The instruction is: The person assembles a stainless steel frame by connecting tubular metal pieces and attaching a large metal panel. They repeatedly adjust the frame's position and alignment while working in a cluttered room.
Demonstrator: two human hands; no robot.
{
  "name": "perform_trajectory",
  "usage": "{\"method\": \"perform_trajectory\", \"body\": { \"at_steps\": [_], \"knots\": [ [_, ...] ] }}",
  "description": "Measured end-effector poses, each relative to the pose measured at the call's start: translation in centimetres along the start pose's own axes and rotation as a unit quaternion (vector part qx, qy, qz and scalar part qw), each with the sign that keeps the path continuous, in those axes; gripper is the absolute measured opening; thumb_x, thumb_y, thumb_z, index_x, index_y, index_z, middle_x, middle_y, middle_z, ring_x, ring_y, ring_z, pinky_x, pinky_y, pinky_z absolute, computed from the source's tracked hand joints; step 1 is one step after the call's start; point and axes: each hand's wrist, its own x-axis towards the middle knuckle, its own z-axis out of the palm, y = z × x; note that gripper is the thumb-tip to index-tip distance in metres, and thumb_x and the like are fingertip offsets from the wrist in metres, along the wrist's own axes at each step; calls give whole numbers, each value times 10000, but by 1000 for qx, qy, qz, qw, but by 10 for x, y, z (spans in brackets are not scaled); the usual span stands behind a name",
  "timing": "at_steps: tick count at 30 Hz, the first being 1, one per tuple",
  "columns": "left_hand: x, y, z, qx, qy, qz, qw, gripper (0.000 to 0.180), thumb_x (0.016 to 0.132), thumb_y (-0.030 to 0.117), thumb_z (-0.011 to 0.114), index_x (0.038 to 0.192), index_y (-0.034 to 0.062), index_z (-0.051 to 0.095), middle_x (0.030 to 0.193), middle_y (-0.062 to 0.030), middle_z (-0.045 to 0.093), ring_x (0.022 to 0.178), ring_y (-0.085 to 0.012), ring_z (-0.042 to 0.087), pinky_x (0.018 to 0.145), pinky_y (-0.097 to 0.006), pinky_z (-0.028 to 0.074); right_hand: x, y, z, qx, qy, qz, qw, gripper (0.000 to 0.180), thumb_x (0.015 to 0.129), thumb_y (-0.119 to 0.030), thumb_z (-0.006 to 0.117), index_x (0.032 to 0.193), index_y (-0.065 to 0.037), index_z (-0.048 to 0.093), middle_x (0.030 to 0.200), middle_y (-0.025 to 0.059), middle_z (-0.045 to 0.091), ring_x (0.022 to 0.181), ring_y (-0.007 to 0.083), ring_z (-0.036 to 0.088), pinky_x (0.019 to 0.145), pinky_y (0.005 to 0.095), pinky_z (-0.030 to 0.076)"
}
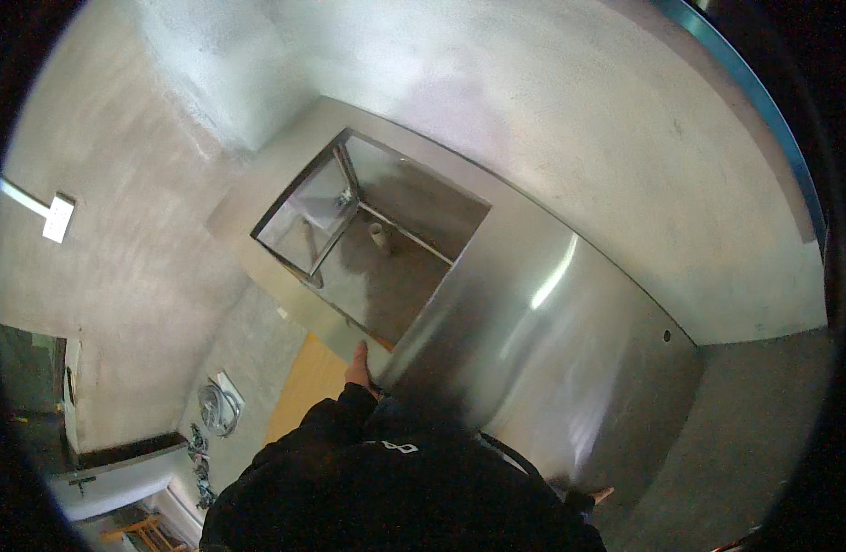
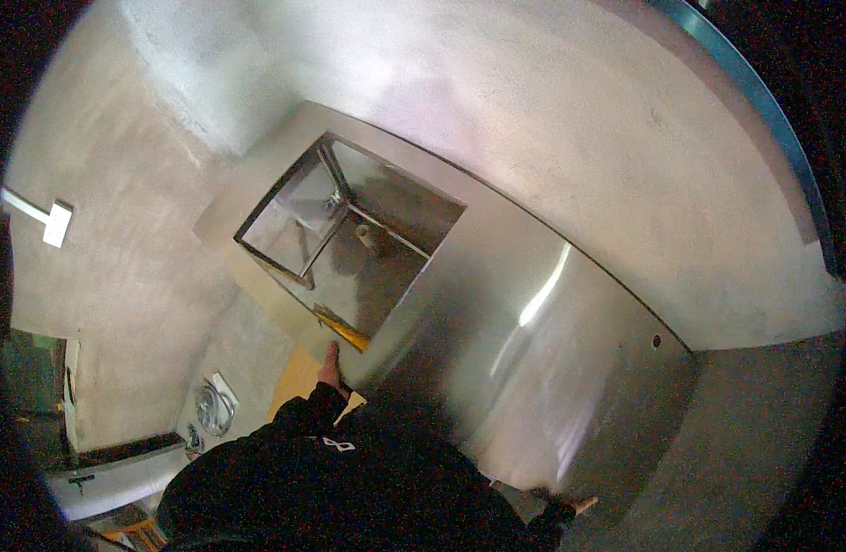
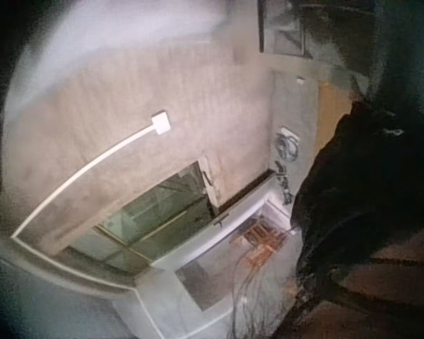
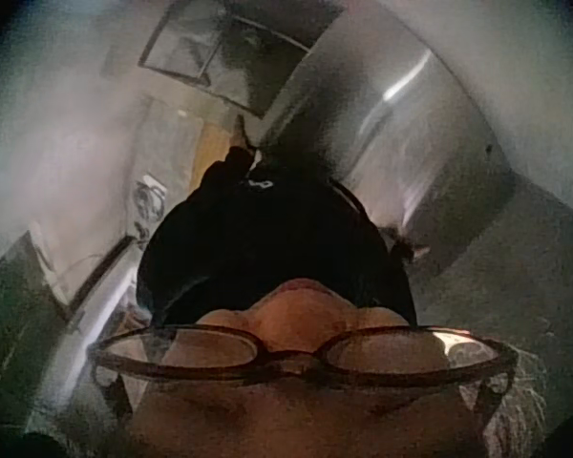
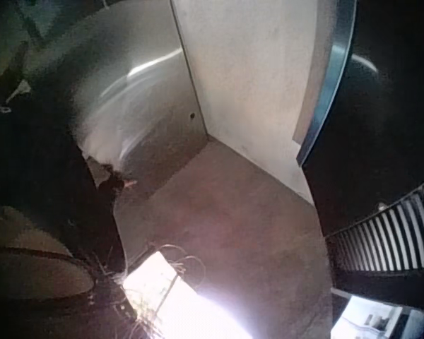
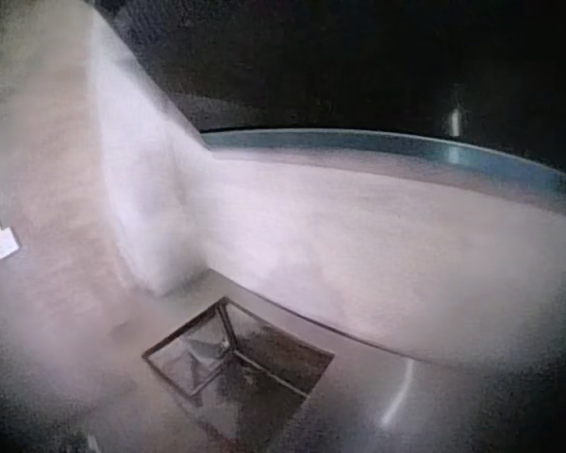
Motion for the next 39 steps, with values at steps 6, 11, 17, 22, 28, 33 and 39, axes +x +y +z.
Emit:
{"method": "perform_trajectory", "body": {
  "at_steps": [6,11,17,22,28,33,39],
  "knots": [
    [6,1,-23,26,35,44,998,571,758,458,602,1114,22,505,1014,-97,567,903,-262,551,761,-415,441,-131,-61,78,-77,-44,117,989,937,696,-759,321,1390,-199,36,1449,63,0,1331,269,-13,1031,565,-10],
    [-7,12,-11,56,-12,7,998,523,842,484,472,1140,54,470,1067,-87,556,917,-246,557,785,-407,467,-143,-88,87,-87,-17,147,985,881,728,-751,249,1390,-206,49,1449,63,4,1327,299,-19,1016,584,-27],
    [-15,24,-1,66,17,7,998,581,803,561,470,1091,59,505,1008,-96,578,891,-239,563,746,-399,479,-175,-94,92,-38,12,184,982,861,743,-711,306,1390,-183,94,1441,103,60,1316,323,63,1011,576,61],
    [-61,24,28,261,-148,-71,951,736,802,658,304,1271,94,368,1271,-109,412,1127,-289,417,922,-431,364,-177,-129,82,82,60,195,976,842,769,-630,395,1378,-101,152,1420,133,162,1282,314,206,994,521,197],
    [-23,40,-63,449,-362,-183,796,388,844,416,447,1043,95,537,1008,-79,552,930,-224,521,699,-360,463,-98,-60,58,194,-12,168,966,703,804,-488,534,1312,-51,321,1299,67,392,1139,252,407,958,373,325],
    [36,87,43,584,-294,391,648,266,843,288,513,895,27,531,845,-83,524,775,-186,502,663,-349,405,-67,-49,2,223,-28,178,958,682,802,-452,563,1294,-34,346,1320,63,371,1174,219,383,974,342,311],
    [148,73,124,607,-64,37,792,529,869,466,417,1134,11,469,1127,-129,483,1012,-226,475,848,-355,394,-92,-65,29,221,44,144,964,516,781,-400,611,1094,-3,508,1064,96,550,931,248,530,814,369,431]
  ]
}}
